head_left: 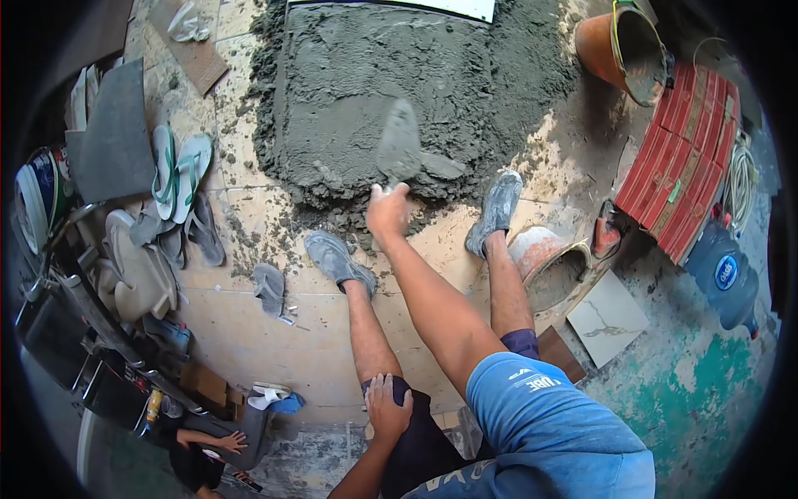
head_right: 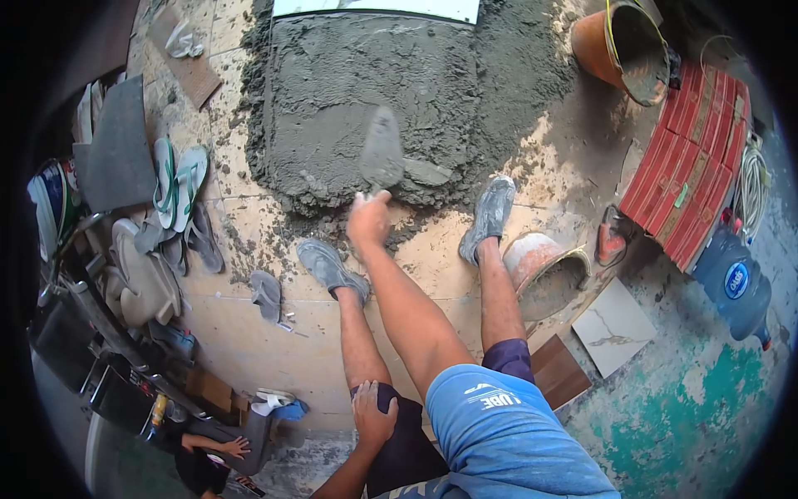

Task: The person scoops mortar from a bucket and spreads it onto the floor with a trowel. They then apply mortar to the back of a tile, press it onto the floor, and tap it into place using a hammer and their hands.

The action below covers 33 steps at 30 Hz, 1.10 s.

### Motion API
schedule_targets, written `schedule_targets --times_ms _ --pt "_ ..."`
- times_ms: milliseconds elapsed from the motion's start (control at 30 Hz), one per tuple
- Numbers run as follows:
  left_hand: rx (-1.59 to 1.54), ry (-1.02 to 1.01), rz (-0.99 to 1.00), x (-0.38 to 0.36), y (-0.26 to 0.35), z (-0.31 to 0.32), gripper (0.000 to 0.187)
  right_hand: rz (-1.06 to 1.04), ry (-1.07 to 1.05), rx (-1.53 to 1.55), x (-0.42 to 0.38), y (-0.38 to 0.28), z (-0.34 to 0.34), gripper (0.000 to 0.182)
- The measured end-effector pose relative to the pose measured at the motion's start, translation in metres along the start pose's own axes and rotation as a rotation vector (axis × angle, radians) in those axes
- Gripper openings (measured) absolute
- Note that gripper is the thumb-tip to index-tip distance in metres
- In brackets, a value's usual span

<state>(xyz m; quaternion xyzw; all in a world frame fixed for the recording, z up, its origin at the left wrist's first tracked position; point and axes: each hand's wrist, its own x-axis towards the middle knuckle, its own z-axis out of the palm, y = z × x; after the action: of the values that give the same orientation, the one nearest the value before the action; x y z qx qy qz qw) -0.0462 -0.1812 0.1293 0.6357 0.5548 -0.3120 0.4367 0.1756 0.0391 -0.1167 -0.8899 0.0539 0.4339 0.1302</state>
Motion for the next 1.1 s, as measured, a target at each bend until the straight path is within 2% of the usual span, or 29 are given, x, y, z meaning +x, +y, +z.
schedule_targets --times_ms 67,167,233,367,533,667,867,900,1033,1100 --pt "0.007 -0.012 0.007 0.000 0.000 0.001 0.062 0.070 0.105 0.101 0.010 0.039 -0.001 0.038" --pt "0.024 -0.005 0.000 0.000 0.003 0.002 0.062 0.166 0.117 0.081 -0.005 0.069 -0.008 0.040" --pt "0.049 -0.010 -0.008 0.000 0.006 0.001 0.062 0.169 0.214 0.078 -0.017 0.068 -0.006 0.041" --pt "0.042 -0.018 -0.004 0.000 0.005 0.003 0.063 0.188 0.166 0.174 -0.005 0.045 -0.019 0.044" --pt "0.086 -0.052 -0.031 0.003 0.009 0.005 0.063 0.344 0.161 0.188 -0.004 0.075 0.007 0.045" --pt "0.089 -0.083 -0.049 0.002 0.008 0.001 0.063 0.270 0.207 0.272 -0.012 0.084 0.010 0.048" --pt "0.105 -0.081 -0.049 0.003 0.008 0.002 0.064 0.213 0.236 0.217 -0.010 0.108 -0.015 0.046" --pt "0.102 -0.066 -0.050 0.002 0.007 0.003 0.063 0.138 0.320 0.243 -0.005 0.112 -0.015 0.044" --pt "0.069 -0.053 -0.039 0.002 0.008 0.004 0.062 0.053 0.171 0.226 0.016 0.054 -0.069 0.042" --pt "0.090 -0.060 -0.036 0.002 0.007 0.005 0.062 -0.094 0.084 0.083 0.038 0.029 -0.083 0.041"
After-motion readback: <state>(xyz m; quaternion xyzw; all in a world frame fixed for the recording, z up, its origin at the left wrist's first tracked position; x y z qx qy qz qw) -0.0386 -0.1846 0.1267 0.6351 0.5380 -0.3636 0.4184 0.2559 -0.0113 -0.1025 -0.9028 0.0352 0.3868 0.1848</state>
